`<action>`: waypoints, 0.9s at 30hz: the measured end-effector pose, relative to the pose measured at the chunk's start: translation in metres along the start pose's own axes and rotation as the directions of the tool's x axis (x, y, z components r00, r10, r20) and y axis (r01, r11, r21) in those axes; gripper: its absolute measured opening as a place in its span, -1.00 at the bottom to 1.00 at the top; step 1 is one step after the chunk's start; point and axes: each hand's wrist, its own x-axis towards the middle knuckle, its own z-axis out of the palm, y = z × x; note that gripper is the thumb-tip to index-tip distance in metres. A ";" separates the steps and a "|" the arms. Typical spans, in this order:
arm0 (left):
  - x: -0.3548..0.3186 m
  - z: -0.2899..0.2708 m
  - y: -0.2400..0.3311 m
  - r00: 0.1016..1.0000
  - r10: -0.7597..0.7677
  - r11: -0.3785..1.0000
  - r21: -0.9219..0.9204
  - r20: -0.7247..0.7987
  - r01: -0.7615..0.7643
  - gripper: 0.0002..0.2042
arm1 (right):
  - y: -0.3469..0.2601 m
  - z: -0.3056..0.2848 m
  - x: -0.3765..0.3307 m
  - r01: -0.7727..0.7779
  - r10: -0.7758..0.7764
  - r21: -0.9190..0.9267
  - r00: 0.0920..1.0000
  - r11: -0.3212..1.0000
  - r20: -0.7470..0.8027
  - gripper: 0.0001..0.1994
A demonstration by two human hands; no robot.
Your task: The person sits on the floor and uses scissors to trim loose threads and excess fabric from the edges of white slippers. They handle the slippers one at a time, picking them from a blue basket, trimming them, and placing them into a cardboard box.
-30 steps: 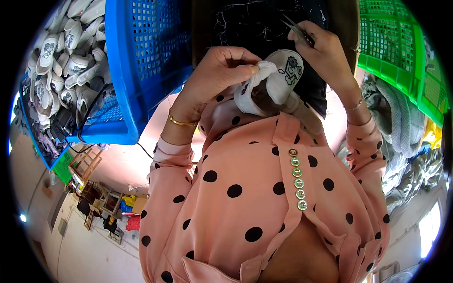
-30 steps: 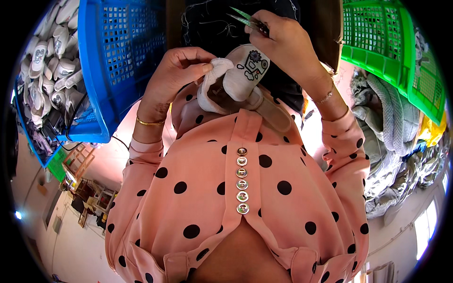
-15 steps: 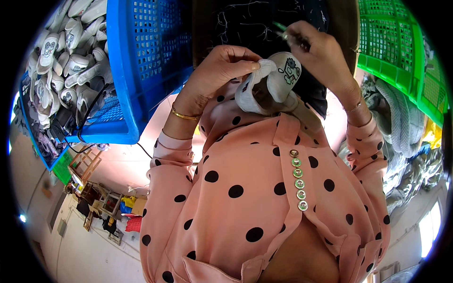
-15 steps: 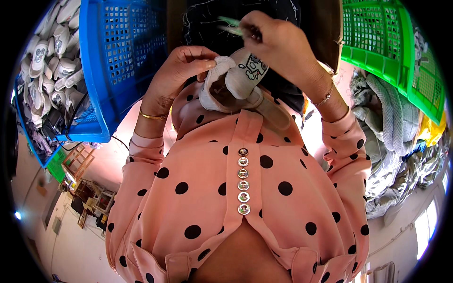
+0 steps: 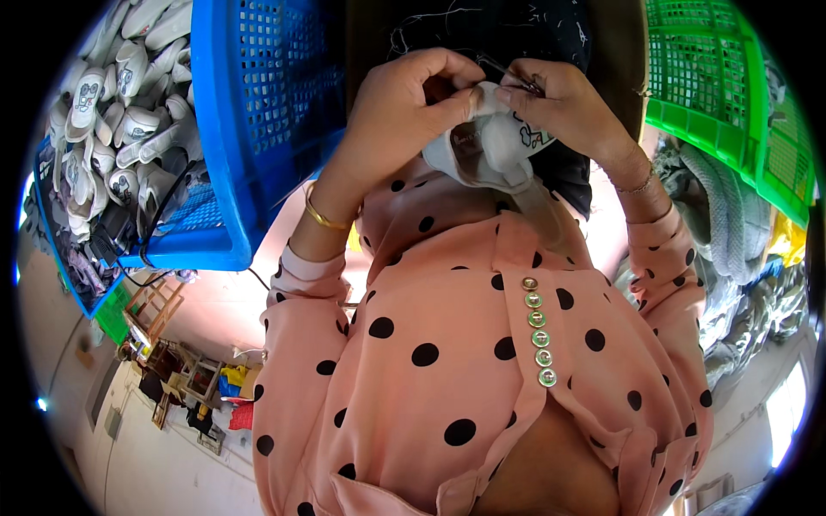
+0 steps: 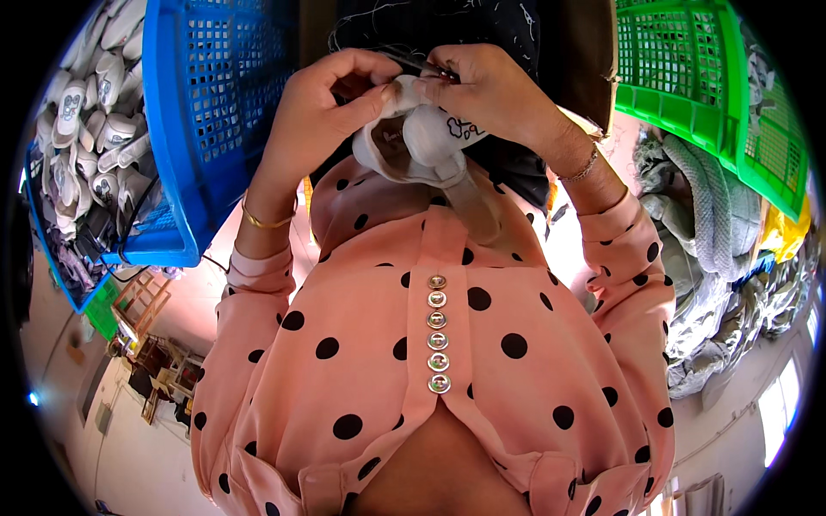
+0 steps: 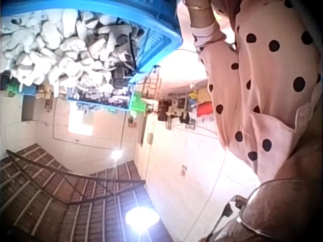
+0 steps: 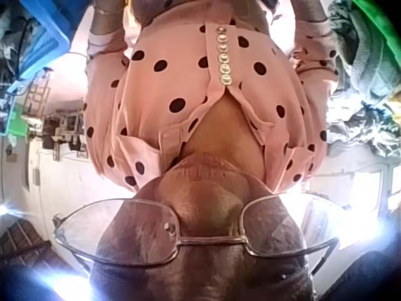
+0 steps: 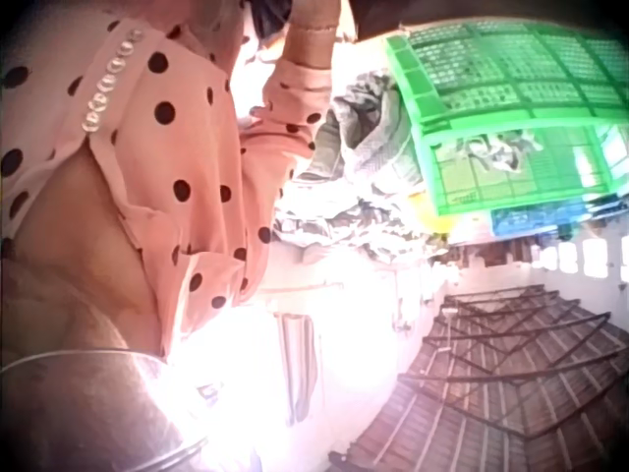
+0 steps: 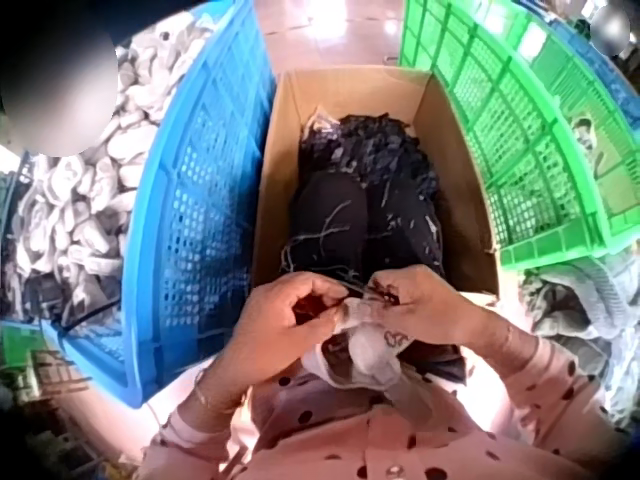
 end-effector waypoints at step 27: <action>-0.013 -0.007 -0.026 0.909 0.052 0.999 0.010 -0.415 -0.052 -0.89 | 0.013 0.003 -0.001 -0.323 0.347 0.301 0.937 0.897 -0.029 -0.74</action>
